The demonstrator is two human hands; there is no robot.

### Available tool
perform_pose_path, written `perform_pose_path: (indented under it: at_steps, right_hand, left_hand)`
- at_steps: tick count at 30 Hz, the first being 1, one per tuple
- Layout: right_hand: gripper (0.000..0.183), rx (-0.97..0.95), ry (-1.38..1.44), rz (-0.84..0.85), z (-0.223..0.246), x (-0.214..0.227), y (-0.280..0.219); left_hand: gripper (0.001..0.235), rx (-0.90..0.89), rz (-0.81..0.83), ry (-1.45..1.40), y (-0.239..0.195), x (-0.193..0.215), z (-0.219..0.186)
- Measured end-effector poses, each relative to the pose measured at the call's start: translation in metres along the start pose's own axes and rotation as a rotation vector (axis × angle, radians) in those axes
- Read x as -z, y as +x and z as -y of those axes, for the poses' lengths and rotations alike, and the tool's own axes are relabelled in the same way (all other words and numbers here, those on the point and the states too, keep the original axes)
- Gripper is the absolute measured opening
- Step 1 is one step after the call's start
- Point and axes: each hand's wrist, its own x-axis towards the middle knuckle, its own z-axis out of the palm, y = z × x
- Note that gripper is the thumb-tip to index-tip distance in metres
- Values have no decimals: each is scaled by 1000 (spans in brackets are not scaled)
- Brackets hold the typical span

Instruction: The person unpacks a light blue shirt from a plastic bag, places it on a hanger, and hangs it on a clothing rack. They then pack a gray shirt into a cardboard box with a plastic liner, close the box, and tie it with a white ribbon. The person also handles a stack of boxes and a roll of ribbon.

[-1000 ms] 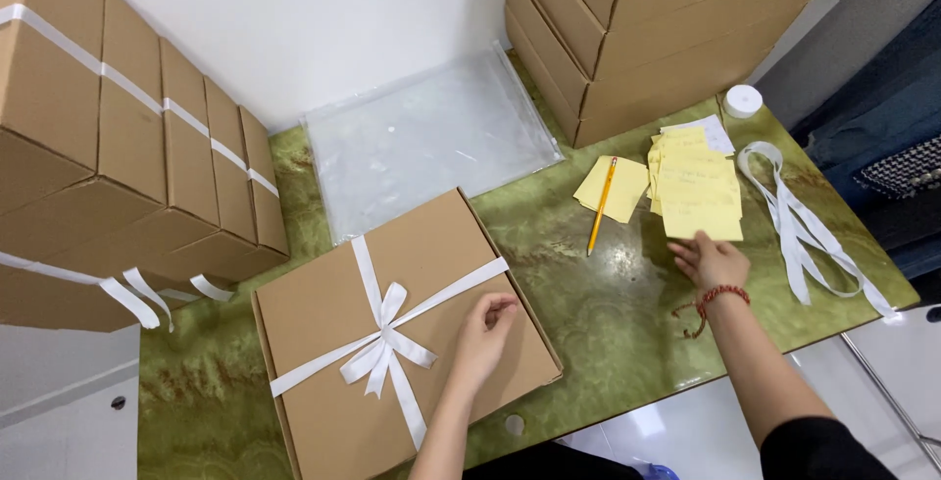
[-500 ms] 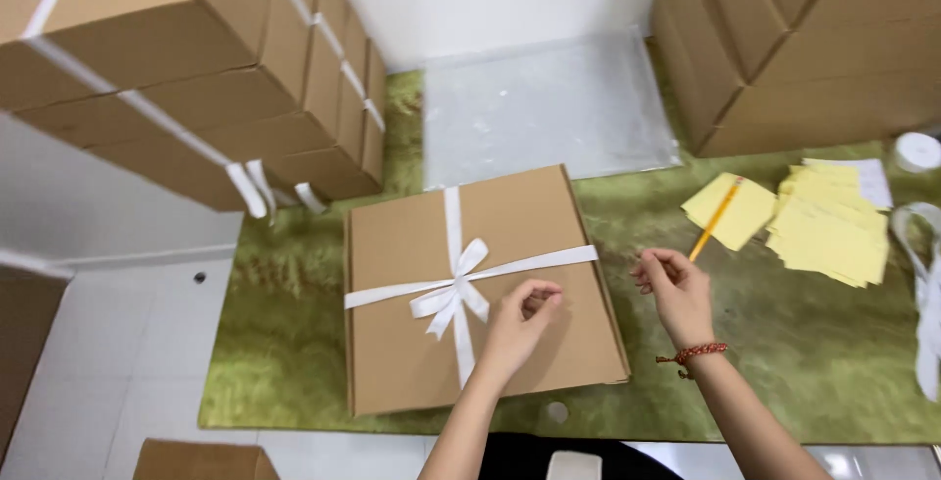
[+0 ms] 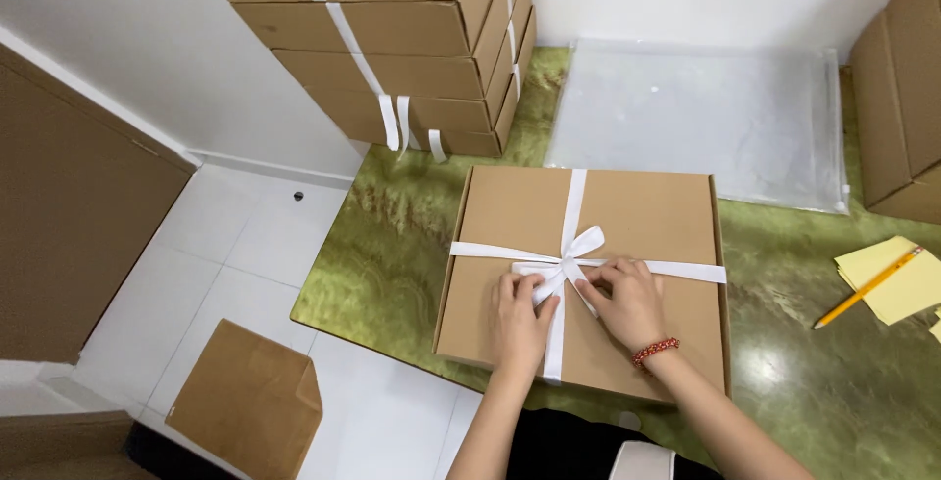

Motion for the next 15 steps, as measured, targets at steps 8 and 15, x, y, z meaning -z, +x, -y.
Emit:
perform_pose_path:
  at_steps: [8,15]
  right_hand:
    - [16,-33,405,13,-15,16,6]
    - [13,-132,712,63,-18,36,0]
  left_hand:
    - [18,31,-29,-13,11,-11,17]
    - [18,59,-57,-100,20,16,25]
